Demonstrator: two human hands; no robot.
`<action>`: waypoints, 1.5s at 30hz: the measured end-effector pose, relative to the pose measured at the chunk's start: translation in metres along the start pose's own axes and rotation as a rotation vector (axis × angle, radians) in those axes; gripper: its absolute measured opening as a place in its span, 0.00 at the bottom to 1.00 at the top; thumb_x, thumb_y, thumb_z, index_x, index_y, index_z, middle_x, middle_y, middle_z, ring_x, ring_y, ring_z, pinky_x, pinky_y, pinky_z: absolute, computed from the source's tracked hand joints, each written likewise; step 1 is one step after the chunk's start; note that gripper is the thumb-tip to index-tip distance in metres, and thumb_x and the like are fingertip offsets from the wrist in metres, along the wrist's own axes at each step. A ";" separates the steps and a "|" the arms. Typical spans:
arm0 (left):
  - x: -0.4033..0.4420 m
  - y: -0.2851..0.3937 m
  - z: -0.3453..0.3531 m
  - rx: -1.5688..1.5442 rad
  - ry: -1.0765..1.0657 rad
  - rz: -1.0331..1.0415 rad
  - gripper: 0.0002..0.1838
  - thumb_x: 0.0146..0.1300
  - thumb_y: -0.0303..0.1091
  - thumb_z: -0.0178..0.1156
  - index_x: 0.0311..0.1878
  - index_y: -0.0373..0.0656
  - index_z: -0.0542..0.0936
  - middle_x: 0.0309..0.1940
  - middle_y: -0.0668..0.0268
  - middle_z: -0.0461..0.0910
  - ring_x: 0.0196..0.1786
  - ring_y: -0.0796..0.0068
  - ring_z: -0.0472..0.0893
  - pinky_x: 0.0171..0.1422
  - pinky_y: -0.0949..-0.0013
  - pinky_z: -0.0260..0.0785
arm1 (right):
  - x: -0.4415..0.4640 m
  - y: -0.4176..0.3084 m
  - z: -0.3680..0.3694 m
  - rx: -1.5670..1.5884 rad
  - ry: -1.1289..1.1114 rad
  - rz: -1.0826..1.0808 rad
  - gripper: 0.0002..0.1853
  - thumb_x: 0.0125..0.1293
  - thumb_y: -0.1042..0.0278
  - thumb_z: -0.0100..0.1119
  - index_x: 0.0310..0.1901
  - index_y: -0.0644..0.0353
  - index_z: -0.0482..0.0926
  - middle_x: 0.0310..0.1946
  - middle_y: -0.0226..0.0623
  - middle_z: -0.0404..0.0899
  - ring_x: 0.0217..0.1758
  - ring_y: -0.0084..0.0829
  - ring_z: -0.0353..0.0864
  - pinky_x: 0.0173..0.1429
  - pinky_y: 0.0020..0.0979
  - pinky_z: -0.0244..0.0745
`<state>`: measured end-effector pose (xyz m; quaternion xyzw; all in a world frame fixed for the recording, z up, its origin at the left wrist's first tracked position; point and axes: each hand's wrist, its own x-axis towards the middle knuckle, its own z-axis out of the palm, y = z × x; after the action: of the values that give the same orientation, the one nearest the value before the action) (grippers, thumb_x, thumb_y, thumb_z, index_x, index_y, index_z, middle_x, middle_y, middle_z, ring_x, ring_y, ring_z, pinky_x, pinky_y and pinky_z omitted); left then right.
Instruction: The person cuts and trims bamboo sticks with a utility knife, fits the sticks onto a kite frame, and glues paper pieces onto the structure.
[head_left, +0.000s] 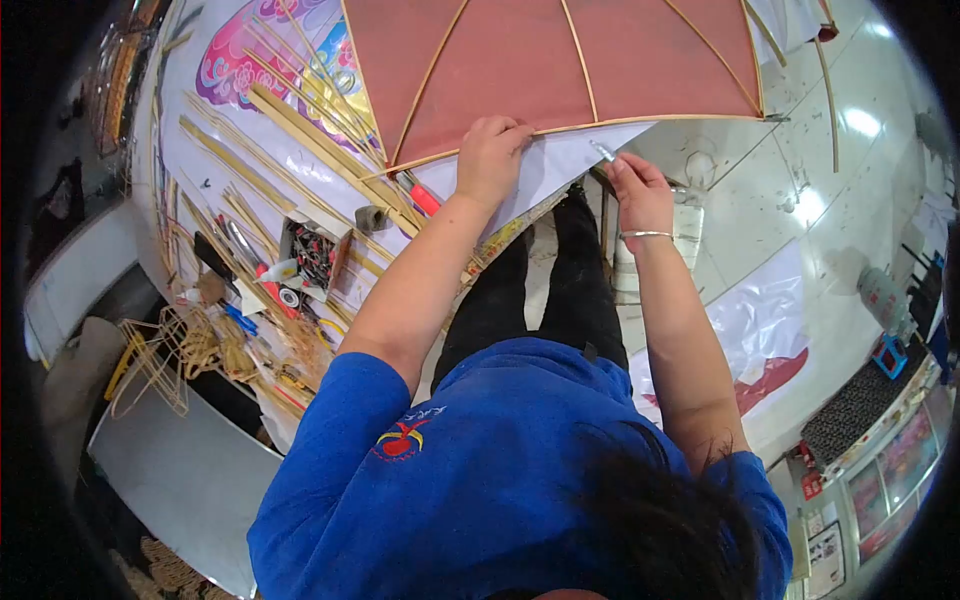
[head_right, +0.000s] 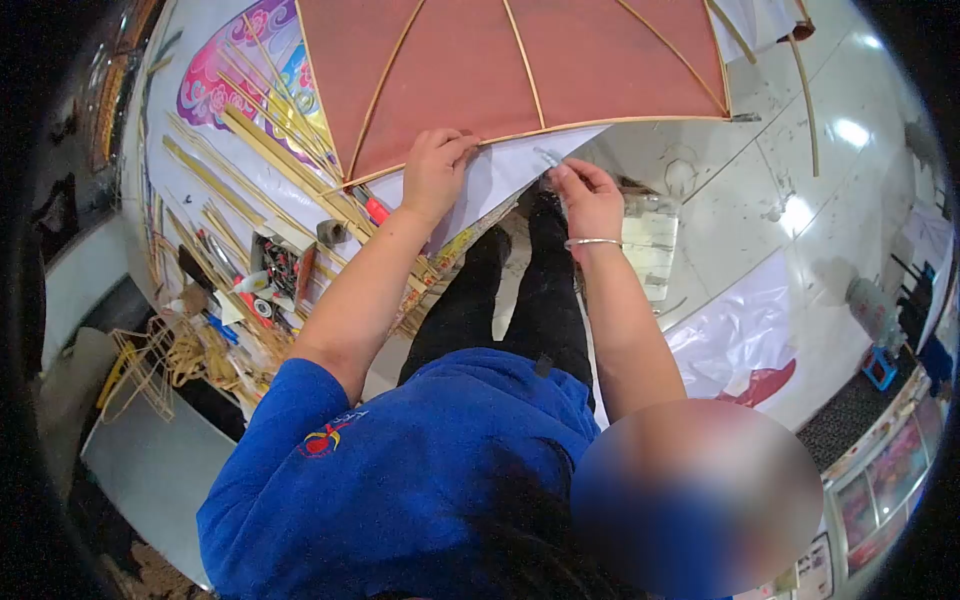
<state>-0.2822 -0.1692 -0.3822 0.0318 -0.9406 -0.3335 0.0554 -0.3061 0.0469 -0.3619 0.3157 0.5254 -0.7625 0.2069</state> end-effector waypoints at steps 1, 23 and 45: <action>0.001 0.001 0.000 -0.008 0.004 -0.011 0.08 0.53 0.28 0.64 0.38 0.45 0.85 0.35 0.65 0.80 0.43 0.60 0.76 0.49 0.61 0.69 | 0.003 0.001 -0.003 0.069 0.027 0.001 0.13 0.59 0.79 0.64 0.45 0.69 0.74 0.37 0.38 0.78 0.40 0.31 0.82 0.50 0.26 0.79; -0.001 0.008 0.002 0.006 0.026 -0.021 0.07 0.52 0.28 0.64 0.36 0.43 0.84 0.34 0.63 0.79 0.42 0.59 0.76 0.47 0.60 0.70 | 0.034 0.020 0.001 0.292 0.206 0.112 0.10 0.58 0.82 0.65 0.35 0.66 0.72 0.34 0.41 0.78 0.38 0.34 0.82 0.46 0.27 0.82; -0.007 0.002 0.008 0.028 0.108 -0.006 0.11 0.52 0.30 0.64 0.40 0.45 0.83 0.39 0.61 0.79 0.45 0.57 0.76 0.52 0.57 0.69 | 0.025 0.005 -0.025 -0.149 0.149 0.145 0.19 0.63 0.65 0.64 0.49 0.66 0.72 0.38 0.37 0.78 0.37 0.28 0.81 0.39 0.25 0.76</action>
<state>-0.2762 -0.1618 -0.3882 0.0535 -0.9407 -0.3184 0.1045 -0.3140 0.0687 -0.3885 0.3924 0.5702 -0.6790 0.2447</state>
